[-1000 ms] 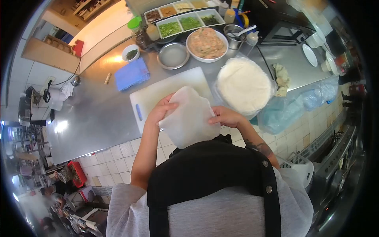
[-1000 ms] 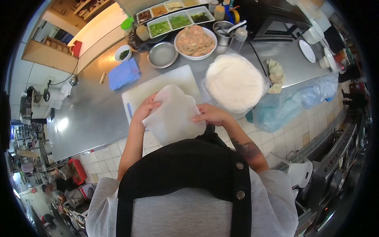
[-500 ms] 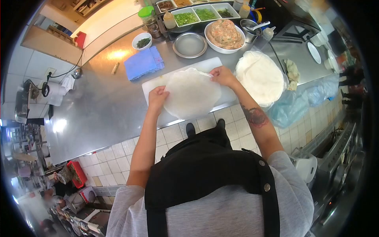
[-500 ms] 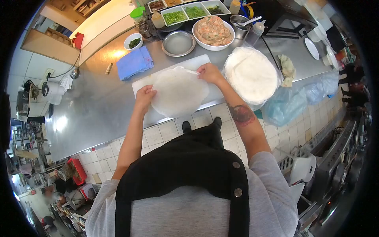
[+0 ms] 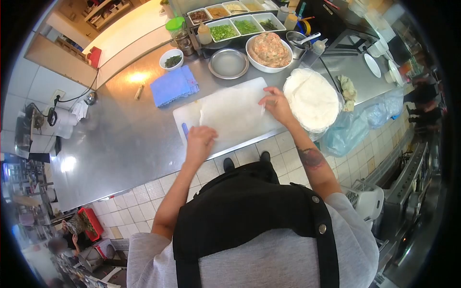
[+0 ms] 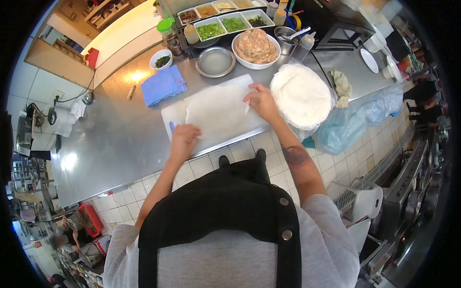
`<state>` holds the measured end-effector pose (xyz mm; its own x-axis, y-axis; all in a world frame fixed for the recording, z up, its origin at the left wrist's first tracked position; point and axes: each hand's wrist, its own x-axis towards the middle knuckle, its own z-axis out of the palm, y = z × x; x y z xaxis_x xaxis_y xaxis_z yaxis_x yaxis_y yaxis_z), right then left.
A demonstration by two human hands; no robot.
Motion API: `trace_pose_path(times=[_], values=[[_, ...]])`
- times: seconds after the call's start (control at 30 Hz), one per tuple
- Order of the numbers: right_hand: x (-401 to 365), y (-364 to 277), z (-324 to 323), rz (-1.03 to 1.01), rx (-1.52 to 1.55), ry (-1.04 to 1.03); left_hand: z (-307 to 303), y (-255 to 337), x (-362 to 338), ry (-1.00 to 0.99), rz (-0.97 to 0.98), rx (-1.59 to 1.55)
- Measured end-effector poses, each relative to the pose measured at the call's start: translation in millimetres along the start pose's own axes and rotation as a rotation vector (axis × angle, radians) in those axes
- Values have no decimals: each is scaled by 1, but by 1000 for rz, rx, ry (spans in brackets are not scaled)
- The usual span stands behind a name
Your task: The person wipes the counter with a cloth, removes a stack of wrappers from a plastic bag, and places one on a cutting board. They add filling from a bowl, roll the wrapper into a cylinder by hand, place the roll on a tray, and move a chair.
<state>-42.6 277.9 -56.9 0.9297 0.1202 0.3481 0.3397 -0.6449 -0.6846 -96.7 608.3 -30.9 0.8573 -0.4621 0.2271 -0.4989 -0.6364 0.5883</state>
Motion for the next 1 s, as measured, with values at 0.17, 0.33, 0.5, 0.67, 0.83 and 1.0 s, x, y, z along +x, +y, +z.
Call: trace_pose_path(times=[0.17,0.33,0.5,0.67,0.83,1.0], values=[[-18,10,12,2,-148,69,40,0,-28,85,-2,97],[-23,2,0,123,-178,-106,35,-9,-29,98,-32,115],[-42,-25,-3,74,-380,-90,24,-17,-29,95,-42,104],[-50,-34,-1,75,-343,-100,18,-23,-26,102,-18,113],[-39,-56,23,-72,-332,86,29,-20,3,23,-90,171],[-32,-50,21,134,-514,-44,22,-22,17,-122,-138,331]])
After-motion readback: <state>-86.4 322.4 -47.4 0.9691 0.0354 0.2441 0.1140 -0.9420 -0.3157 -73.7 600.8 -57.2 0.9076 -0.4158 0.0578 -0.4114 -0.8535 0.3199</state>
